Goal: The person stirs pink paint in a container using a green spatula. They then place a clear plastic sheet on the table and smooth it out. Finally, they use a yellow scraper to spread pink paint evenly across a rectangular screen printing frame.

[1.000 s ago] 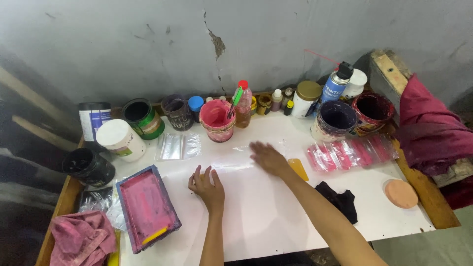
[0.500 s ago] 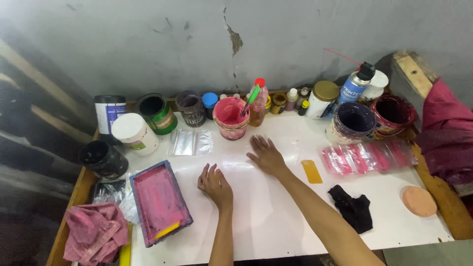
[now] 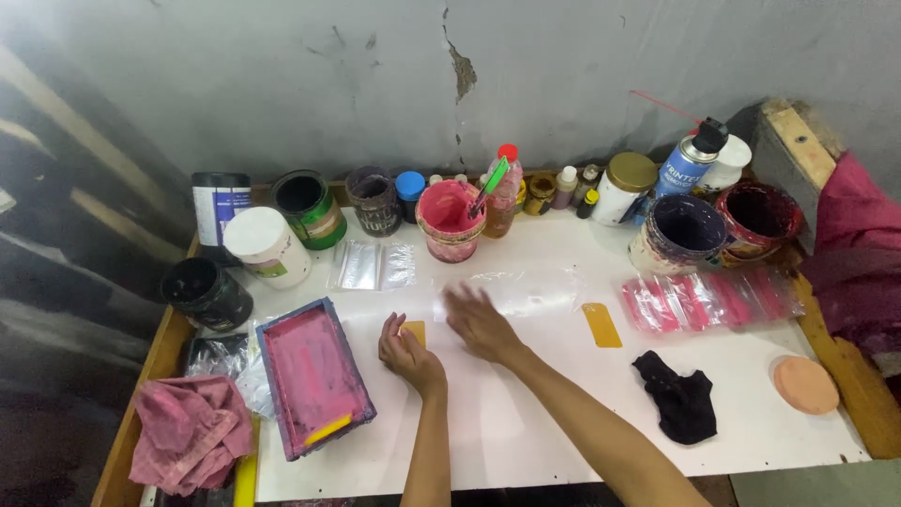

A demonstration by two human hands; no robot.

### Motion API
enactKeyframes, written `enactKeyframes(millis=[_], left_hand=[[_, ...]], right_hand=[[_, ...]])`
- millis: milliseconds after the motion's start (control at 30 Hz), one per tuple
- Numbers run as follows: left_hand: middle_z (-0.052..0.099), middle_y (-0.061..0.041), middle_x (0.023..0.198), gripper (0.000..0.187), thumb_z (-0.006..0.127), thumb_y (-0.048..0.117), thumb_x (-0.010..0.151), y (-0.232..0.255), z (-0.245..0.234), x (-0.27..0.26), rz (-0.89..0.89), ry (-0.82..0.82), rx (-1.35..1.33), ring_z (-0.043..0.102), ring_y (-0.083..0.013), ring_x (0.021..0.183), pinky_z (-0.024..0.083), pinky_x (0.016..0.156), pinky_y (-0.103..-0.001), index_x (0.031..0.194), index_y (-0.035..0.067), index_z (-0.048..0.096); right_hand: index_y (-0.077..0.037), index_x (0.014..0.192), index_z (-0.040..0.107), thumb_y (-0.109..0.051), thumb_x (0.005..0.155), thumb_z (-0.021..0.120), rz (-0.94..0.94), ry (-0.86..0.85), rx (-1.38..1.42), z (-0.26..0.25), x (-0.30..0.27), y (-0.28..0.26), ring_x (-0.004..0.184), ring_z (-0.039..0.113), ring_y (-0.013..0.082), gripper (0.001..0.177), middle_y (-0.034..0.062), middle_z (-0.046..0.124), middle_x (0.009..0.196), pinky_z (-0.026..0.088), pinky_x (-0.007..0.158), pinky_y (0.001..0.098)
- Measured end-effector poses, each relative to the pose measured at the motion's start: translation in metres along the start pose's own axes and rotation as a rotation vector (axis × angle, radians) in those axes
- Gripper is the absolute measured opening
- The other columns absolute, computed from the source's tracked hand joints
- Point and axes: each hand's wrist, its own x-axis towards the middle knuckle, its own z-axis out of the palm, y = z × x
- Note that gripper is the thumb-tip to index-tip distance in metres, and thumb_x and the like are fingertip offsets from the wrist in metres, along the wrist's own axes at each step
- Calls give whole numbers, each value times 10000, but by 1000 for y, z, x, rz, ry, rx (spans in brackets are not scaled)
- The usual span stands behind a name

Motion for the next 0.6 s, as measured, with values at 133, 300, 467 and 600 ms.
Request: enactKeyframes(millis=[133,300,467,600], left_hand=[[616,-21,1301,263,420,238,1079,-13,1,0,48,12,31,506,-246,1246,299,1106,-441,1193,206,655],[632,-29,1277,245,439,258,1088,-15,3,0,96,8,75,527,-246,1233,303,1099,-406,1179,200,659],[611,-20,1307,267,410,282,1101,-5,1,-1,44,-1,60,505,-250,1235,294,1102,-426,1194,199,646],[601,-32,1321,279,400,304,1108,-5,2,-1,25,-6,55,496,-249,1246,300,1107,-429,1204,200,641]], right_hand=[[-16,1610,240,-593,1076,181,129,-4,-57,22,7,-14,1569,191,333,788,207,251,1672,103,1281,532],[-5,1582,332,-349,1044,415,-181,-38,14,40,21,-5,1508,352,367,644,236,418,1587,173,1283,523],[-31,1618,231,-451,1118,253,-6,125,36,31,15,47,1495,354,329,654,225,341,1621,213,1257,504],[-50,1547,438,-357,1077,523,-77,649,-252,55,11,119,1183,658,354,568,246,589,1406,440,1111,533]])
